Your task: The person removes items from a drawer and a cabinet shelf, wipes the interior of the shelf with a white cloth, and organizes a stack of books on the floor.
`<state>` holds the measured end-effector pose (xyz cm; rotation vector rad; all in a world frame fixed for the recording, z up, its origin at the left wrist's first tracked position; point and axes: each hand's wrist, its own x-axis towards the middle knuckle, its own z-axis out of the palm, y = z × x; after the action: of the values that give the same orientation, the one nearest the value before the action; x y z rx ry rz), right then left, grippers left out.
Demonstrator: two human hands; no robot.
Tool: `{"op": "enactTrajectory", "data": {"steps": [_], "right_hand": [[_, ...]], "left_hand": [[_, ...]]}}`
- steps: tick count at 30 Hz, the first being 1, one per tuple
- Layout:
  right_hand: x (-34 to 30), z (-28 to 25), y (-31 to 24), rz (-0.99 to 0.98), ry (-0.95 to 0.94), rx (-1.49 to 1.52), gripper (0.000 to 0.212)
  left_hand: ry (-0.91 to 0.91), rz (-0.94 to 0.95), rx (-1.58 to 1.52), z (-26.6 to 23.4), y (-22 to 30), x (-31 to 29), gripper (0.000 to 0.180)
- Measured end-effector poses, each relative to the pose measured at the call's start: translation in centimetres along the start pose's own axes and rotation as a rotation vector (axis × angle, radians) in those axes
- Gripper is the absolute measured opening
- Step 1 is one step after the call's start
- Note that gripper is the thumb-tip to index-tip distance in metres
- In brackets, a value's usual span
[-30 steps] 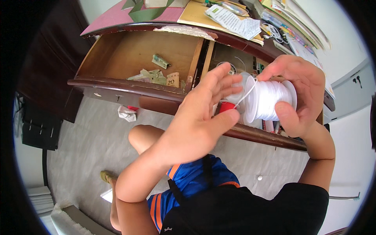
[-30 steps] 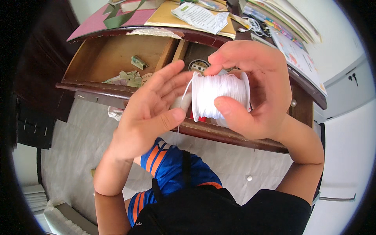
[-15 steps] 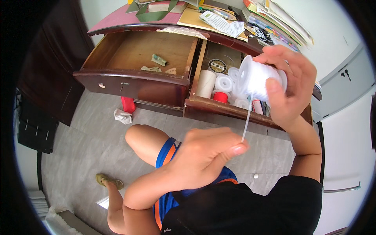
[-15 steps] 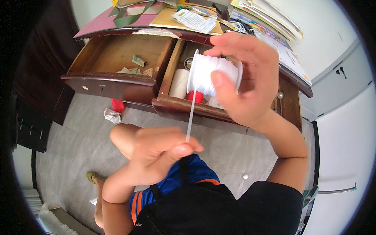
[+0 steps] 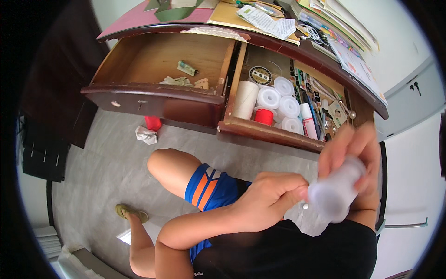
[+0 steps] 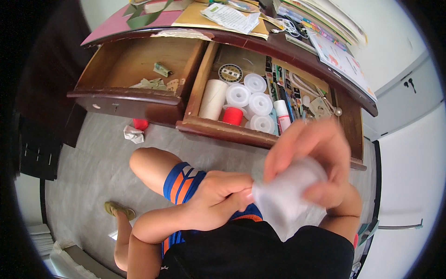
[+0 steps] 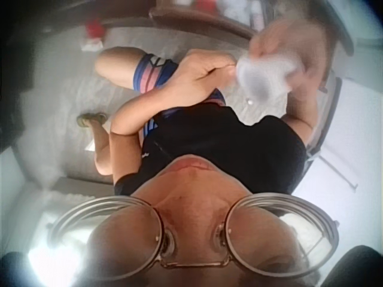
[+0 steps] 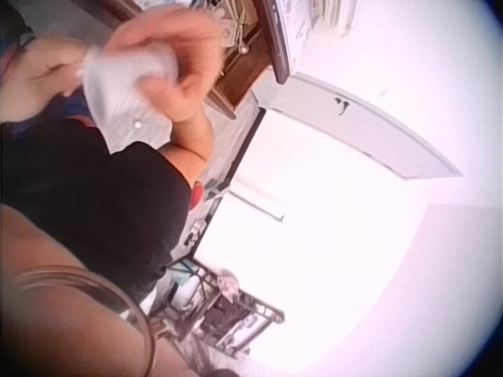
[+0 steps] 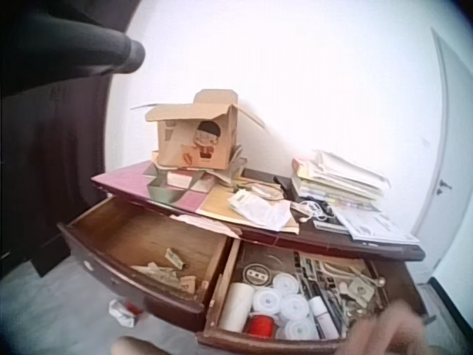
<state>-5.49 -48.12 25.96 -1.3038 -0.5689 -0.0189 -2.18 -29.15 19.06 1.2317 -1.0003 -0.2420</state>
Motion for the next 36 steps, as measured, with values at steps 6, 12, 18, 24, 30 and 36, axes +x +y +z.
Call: {"op": "enactTrajectory", "data": {"steps": [6,12,18,24,30,36], "right_hand": [[0.8,-1.8,-0.7,-0.083,-0.373,-0.722,0.028],[2.2,-4.6,-0.1,-0.235,-0.397,-1.17,0.03],[4.4,-10.9,0.0,0.035,0.063,-0.944,0.049],[6.9,-10.4,5.7,0.034,-0.123,-0.884,0.044],[7.7,-8.1,8.9,0.125,-0.509,-0.757,0.055],[8.3,-7.2,8.7,0.139,-0.48,-1.024,0.056]], "left_hand": [[-0.024,0.087,0.439,-1.3,-0.4,1.2,0.008],[0.296,0.686,1.001,0.3,-3.3,3.0,0.016],[0.334,0.496,0.887,-2.3,-3.4,6.0,0.017],[0.299,0.289,0.93,-6.2,-0.8,5.3,0.009],[0.42,0.193,0.974,-6.3,-0.7,0.4,0.007],[0.536,0.069,0.983,-8.1,-2.0,-4.9,0.021]]}}
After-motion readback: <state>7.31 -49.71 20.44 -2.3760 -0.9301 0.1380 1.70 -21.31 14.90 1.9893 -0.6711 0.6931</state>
